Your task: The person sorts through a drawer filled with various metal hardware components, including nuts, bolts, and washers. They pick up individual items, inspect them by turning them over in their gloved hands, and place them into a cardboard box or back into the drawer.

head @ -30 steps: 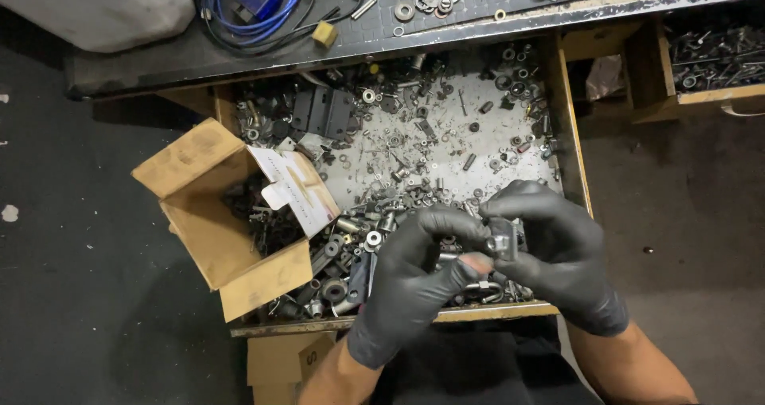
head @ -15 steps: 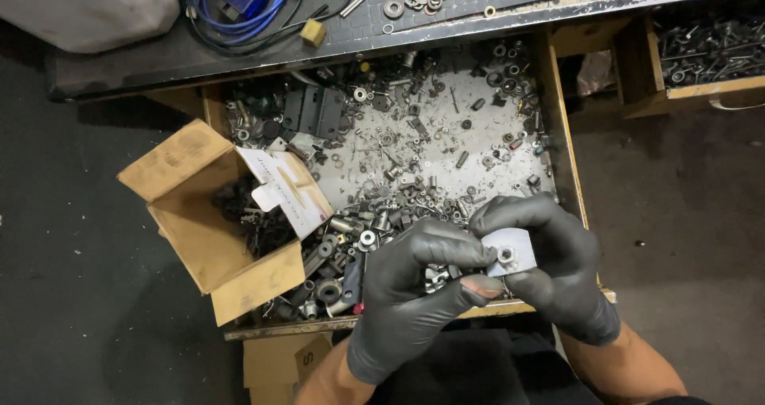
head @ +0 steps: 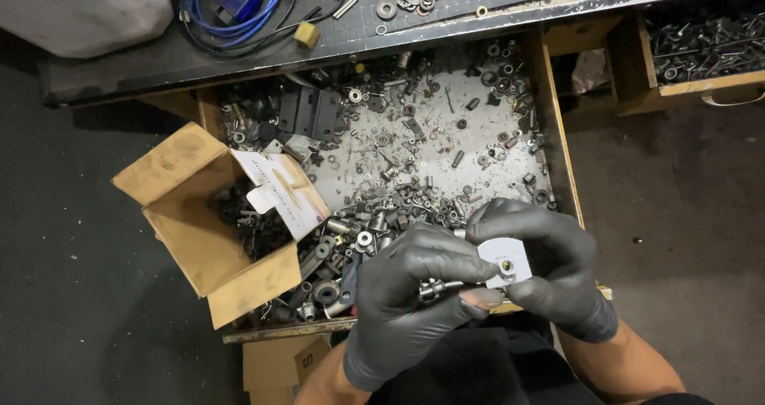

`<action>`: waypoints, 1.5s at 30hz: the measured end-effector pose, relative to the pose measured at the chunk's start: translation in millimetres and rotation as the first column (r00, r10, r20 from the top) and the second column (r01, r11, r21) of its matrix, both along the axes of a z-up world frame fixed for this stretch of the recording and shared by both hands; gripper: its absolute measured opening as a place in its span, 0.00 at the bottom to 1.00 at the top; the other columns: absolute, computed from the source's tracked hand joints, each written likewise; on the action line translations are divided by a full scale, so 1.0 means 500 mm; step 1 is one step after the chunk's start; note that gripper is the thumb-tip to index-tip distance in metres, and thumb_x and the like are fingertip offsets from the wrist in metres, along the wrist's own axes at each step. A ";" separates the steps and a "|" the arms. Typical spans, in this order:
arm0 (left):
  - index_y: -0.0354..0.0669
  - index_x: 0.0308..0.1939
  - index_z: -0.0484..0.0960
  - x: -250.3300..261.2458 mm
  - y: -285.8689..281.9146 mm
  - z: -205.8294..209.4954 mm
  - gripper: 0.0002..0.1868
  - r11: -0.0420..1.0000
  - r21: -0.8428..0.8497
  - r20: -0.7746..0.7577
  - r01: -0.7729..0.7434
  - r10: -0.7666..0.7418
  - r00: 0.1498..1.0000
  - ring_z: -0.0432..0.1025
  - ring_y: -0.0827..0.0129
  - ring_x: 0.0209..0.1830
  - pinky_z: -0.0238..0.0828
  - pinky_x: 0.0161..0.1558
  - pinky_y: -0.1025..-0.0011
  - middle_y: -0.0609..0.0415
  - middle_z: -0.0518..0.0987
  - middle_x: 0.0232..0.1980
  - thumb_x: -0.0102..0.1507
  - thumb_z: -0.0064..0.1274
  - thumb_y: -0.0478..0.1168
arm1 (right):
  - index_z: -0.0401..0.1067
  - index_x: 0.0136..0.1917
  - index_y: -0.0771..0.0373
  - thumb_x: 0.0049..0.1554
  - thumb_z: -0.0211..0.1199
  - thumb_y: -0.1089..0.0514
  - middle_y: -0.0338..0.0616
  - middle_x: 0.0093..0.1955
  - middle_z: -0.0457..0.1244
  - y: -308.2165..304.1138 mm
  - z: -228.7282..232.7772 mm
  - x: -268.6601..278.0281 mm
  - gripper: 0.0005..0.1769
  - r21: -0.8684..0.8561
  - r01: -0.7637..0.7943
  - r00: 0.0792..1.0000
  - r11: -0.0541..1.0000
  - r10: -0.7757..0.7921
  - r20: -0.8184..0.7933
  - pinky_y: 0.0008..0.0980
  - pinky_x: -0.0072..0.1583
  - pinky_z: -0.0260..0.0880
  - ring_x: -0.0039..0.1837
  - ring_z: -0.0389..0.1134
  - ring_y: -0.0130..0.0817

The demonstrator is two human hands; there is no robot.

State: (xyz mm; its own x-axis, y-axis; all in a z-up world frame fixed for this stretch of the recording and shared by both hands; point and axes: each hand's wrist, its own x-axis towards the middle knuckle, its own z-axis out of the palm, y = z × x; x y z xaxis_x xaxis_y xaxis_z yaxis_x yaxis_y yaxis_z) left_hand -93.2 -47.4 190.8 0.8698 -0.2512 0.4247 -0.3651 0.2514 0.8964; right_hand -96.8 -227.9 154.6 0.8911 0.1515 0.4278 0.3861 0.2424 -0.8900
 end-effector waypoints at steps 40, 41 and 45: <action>0.40 0.51 0.79 0.066 -0.107 -0.176 0.14 0.856 0.504 0.175 -0.113 0.027 0.984 0.77 0.61 0.50 0.76 0.55 0.67 0.49 0.82 0.49 0.62 0.60 0.32 | 0.77 0.47 0.60 0.62 0.55 0.49 0.38 0.43 0.69 -0.126 -0.077 0.020 0.16 -0.391 0.014 0.909 0.920 -0.174 -0.378 0.31 0.50 0.69 0.47 0.70 0.30; 0.40 0.53 0.81 0.064 -0.111 -0.174 0.15 0.854 0.513 0.153 -0.088 0.009 0.988 0.76 0.62 0.51 0.75 0.54 0.67 0.49 0.82 0.49 0.62 0.59 0.32 | 0.77 0.50 0.61 0.65 0.52 0.46 0.40 0.44 0.68 -0.130 -0.076 0.013 0.19 -0.429 0.011 0.916 0.903 -0.181 -0.359 0.31 0.50 0.67 0.48 0.69 0.31; 0.41 0.47 0.81 0.062 -0.133 -0.195 0.08 0.858 0.514 0.033 -0.024 0.009 0.999 0.80 0.64 0.46 0.80 0.52 0.67 0.49 0.83 0.46 0.63 0.57 0.33 | 0.74 0.55 0.64 0.67 0.51 0.49 0.45 0.44 0.66 -0.145 -0.102 -0.001 0.18 -0.593 0.160 0.969 0.789 -0.240 -0.058 0.35 0.49 0.65 0.46 0.67 0.39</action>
